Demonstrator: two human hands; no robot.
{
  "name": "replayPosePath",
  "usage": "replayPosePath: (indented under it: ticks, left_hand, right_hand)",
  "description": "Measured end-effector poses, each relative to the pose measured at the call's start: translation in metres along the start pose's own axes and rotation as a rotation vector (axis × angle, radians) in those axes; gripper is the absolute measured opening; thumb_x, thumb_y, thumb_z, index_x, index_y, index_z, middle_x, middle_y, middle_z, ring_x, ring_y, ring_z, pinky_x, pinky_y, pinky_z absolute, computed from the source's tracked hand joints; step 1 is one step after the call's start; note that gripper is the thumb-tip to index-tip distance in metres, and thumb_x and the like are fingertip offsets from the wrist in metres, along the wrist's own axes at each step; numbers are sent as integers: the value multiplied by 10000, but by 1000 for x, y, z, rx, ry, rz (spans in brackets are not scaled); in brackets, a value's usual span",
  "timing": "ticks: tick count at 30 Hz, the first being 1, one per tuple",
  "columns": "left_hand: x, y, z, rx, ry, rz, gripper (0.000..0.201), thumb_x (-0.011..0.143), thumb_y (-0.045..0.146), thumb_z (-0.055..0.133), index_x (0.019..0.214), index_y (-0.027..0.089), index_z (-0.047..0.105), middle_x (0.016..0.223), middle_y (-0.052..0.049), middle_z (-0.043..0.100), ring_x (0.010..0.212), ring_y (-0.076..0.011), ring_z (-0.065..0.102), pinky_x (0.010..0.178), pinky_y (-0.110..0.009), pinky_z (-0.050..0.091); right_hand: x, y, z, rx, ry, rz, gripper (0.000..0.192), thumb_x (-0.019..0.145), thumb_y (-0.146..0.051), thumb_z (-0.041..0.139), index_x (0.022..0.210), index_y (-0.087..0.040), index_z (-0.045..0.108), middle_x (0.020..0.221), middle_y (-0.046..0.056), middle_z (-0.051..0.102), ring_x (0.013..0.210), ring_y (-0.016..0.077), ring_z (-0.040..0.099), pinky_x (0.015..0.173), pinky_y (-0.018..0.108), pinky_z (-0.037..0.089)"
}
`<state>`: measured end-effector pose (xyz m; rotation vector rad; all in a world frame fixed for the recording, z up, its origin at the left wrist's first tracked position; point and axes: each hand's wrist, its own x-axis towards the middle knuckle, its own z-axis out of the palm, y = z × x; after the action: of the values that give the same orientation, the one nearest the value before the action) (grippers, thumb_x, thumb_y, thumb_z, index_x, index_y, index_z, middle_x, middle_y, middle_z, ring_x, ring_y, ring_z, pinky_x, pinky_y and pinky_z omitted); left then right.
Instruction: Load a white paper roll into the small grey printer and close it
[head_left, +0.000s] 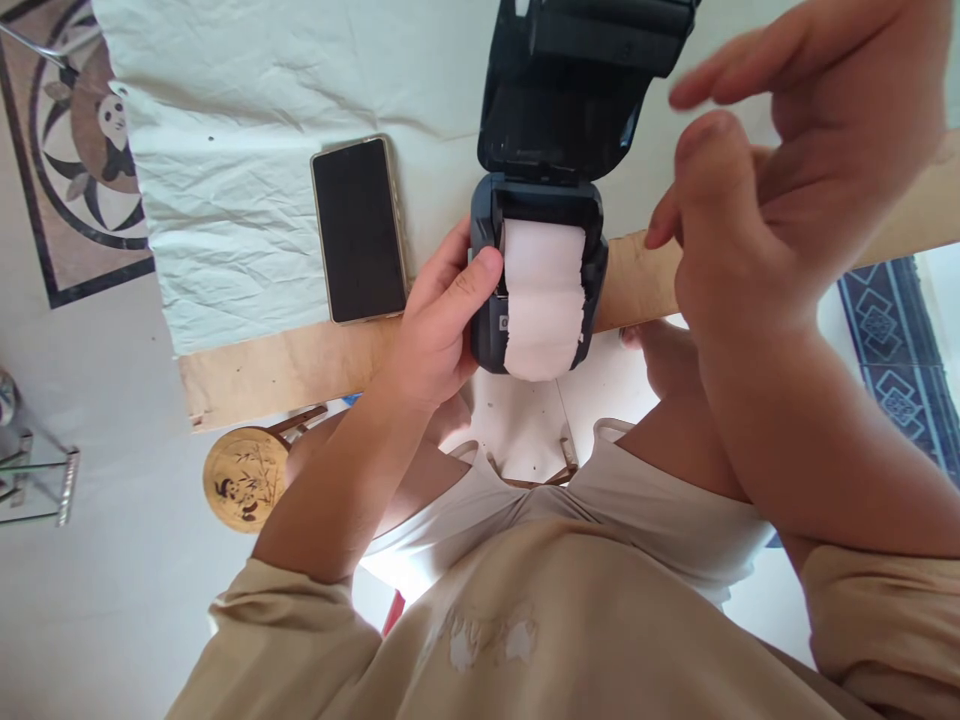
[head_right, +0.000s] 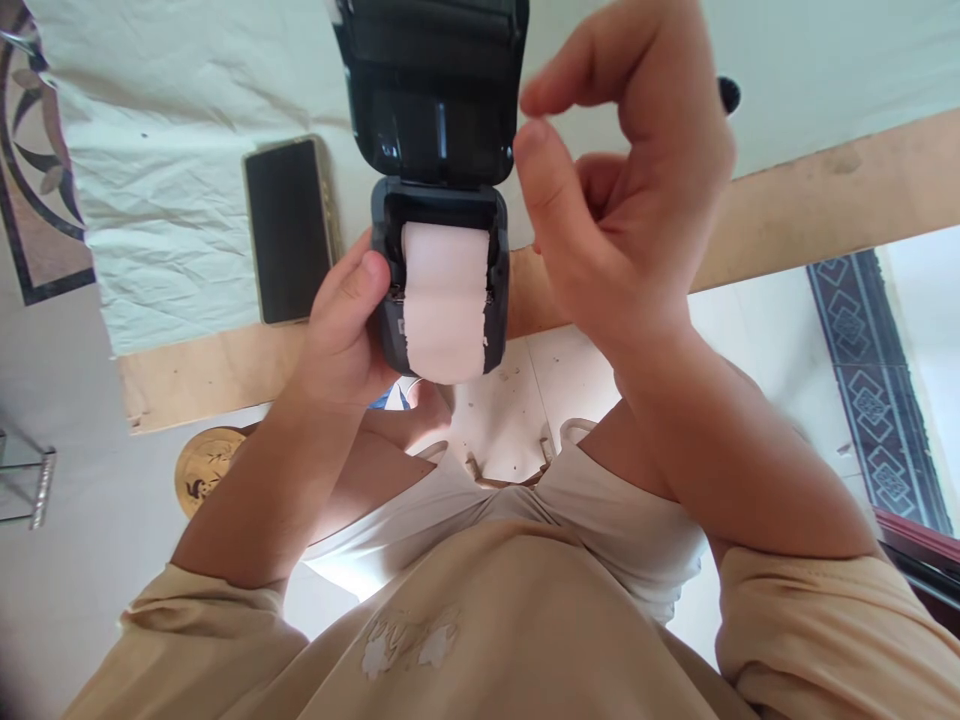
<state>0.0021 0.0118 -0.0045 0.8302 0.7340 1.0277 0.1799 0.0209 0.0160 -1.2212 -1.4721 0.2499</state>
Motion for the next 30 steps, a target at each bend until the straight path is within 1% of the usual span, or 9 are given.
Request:
replayPosePath:
  ticks: [3,5,9,12,16,19,23,26,30]
  left_hand:
    - [0,0,2,-34,10,-14,227,904,332,530,1079,223,627,1050,-23,713,1280,-248,534,999,-361,506]
    - [-1,1,3,-52,-15,-20,242,906,278,529,1131,237,610,1071,-19,710,1276,-233,536,1029,-367,489]
    - [-2,5,3,-61,-21,-34,252,912,240,514,1147,225,600,1066,-30,709,1255,-222,547,1029,-355,486]
    - [-3,6,2,-34,-16,-68,267,909,247,514,1162,214,592,1073,-39,699,1229,-225,567,952,-330,524]
    - [-3,4,0,17,-7,-74,263,905,262,520,1147,185,590,1067,-37,687,1209,-212,581,853,-261,545]
    - [-2,2,-1,23,-15,-53,255,912,280,514,1124,161,592,1065,-34,682,1179,-194,603,865,-247,543]
    - [-2,0,-1,40,22,-29,209,893,308,551,1034,173,624,986,-7,700,1086,-167,655,783,-190,551]
    - [-2,1,-1,46,30,-60,225,881,360,560,1024,202,633,981,-5,710,1083,-187,661,711,-194,567]
    - [-2,2,0,68,13,-60,220,890,366,545,1008,214,651,896,-2,716,923,-166,703,589,-185,549]
  right_hand:
    - [-2,-5,-1,-221,-138,-119,89,846,-267,524,808,-206,576,781,-10,592,597,68,513,502,254,362]
    - [-2,-10,-1,-370,-337,-189,120,838,-250,519,881,-225,628,813,-16,643,579,77,512,559,278,373]
    - [4,-23,-3,-648,-728,-101,224,871,-335,467,1002,-280,640,943,-11,675,676,153,567,548,301,266]
    - [10,-25,-4,-753,-878,-43,246,862,-385,460,1042,-280,591,865,16,665,640,173,536,540,299,202]
    - [12,-21,-7,-561,-814,-4,239,753,-299,603,987,-256,572,752,-7,641,596,139,523,553,295,311]
    - [11,-21,-15,-254,-720,107,265,702,-222,648,953,-242,568,853,-26,660,546,76,515,519,260,368]
    - [15,-11,-21,251,-464,324,229,661,-210,615,883,-232,561,913,7,606,679,114,581,402,235,308]
    - [19,11,-19,503,-241,505,244,589,-309,585,818,-233,547,688,17,425,488,99,411,328,262,188]
    - [15,40,-16,424,-228,587,304,633,-389,531,890,-242,462,748,32,405,481,84,344,347,245,172]
